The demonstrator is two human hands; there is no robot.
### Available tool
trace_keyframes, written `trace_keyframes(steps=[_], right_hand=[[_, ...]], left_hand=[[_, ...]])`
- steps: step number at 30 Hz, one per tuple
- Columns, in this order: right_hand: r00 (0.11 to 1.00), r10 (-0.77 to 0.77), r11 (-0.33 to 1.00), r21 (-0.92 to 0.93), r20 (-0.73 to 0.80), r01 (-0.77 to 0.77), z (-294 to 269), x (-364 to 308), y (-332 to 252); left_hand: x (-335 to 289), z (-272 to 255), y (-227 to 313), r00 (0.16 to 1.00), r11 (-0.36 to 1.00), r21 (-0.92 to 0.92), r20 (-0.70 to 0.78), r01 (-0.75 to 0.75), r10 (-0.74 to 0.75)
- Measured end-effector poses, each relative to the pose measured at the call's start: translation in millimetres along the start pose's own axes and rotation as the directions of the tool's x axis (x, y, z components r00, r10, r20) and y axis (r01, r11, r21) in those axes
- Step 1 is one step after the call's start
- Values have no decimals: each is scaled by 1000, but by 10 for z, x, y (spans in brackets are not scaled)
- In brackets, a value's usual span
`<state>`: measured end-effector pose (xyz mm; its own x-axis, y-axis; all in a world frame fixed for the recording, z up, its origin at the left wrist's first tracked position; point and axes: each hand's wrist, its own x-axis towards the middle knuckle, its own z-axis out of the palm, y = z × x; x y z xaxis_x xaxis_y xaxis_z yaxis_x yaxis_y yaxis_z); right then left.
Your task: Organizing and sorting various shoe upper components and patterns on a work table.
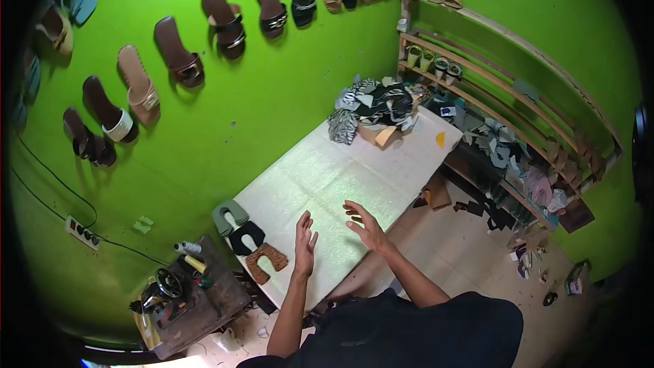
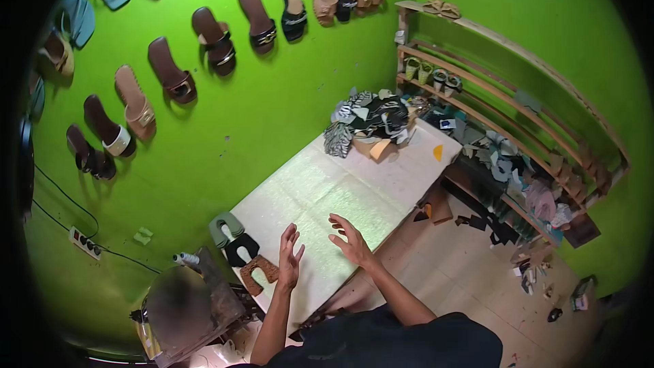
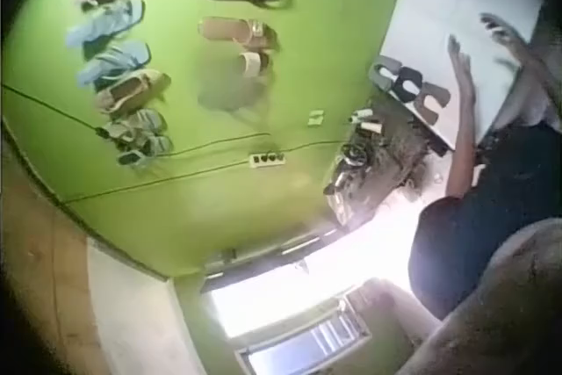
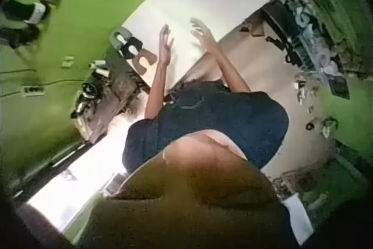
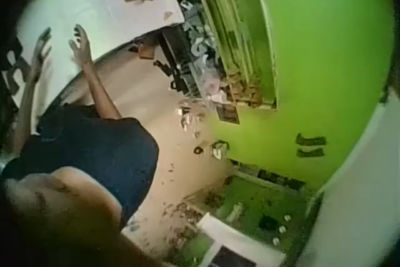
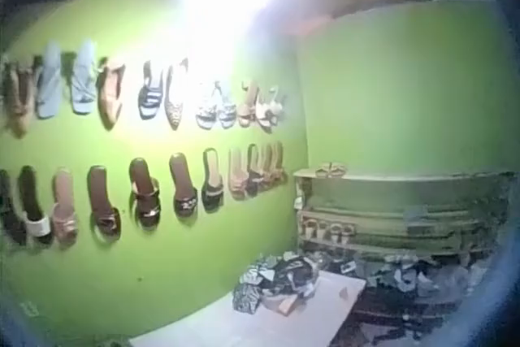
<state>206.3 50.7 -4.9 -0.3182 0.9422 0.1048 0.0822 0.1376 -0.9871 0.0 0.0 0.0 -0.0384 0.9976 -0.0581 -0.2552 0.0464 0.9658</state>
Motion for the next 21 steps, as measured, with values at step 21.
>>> trace_keyframes(steps=[21], right_hand=[[993, -28, 998, 49, -116, 34, -2412, 30, 521]], left_hand=[[873, 2237, -570, 998, 997, -34, -6, 64, -64]])
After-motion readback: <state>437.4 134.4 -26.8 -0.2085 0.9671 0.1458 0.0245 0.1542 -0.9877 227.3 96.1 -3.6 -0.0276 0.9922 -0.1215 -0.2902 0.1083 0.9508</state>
